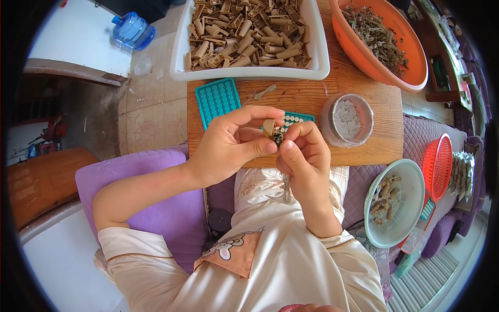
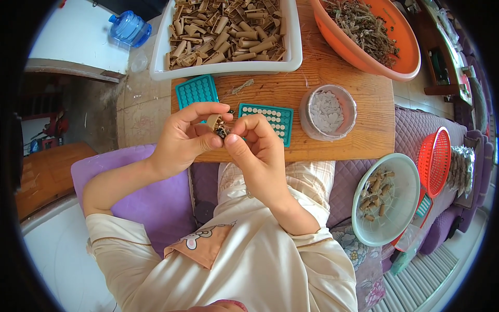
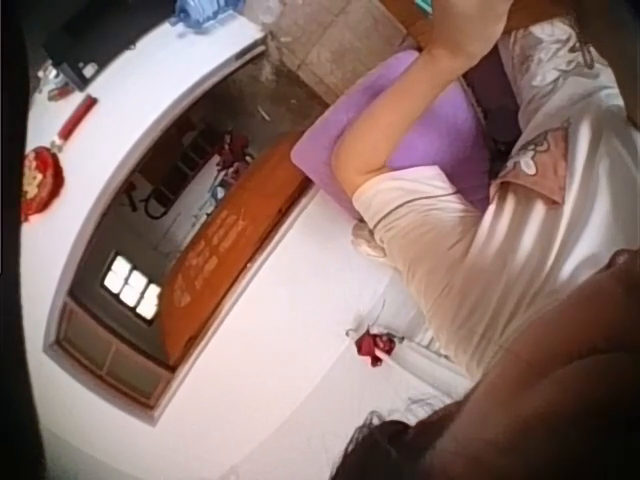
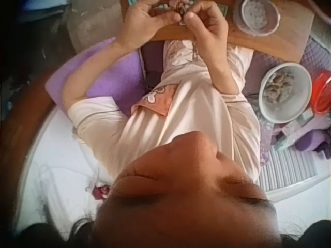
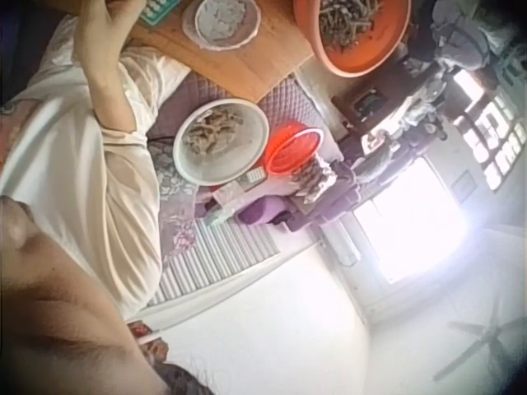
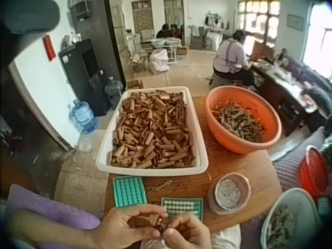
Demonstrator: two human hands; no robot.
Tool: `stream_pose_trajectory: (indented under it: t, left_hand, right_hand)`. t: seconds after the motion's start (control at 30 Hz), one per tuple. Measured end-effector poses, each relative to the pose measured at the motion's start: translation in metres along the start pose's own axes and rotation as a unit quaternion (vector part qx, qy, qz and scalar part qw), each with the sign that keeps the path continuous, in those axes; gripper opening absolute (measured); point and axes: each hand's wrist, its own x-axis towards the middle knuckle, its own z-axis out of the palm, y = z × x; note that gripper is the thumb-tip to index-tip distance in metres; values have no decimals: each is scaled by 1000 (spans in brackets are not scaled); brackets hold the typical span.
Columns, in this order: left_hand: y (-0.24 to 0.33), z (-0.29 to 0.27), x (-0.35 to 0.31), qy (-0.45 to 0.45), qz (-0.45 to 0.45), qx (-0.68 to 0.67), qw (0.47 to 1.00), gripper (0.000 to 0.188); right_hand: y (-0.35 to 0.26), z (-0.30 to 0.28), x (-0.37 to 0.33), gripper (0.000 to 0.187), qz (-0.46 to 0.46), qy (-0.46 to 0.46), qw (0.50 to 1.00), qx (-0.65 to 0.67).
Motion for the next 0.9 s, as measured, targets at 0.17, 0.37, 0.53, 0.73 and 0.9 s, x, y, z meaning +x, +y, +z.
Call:
stream_pose_trajectory:
  t: [0.17, 0.37, 0.53, 0.73, 0.9]
  left_hand:
    - [-3, 2, -2, -2, 13, -4, 1000, 37]
    - [2, 2, -2, 13, 6, 53, 998, 37]
    - [4, 5, -2, 21, -12, 36, 999, 35]
    - [-1, 0, 1, 36, -35, -11, 999, 32]
    - [-2, -3, 3, 91, -55, 20, 994, 31]
  right_hand:
    - [1, 0, 2, 7, 9, 12, 1000, 7]
    - [3, 4, 2, 7, -15, 39, 999, -10]
    - [3, 1, 5, 7, -22, 30, 999, -23]
    - [9, 10, 12, 9, -4, 30, 997, -65]
    - [25, 15, 7, 17, -25, 68, 995, -62]
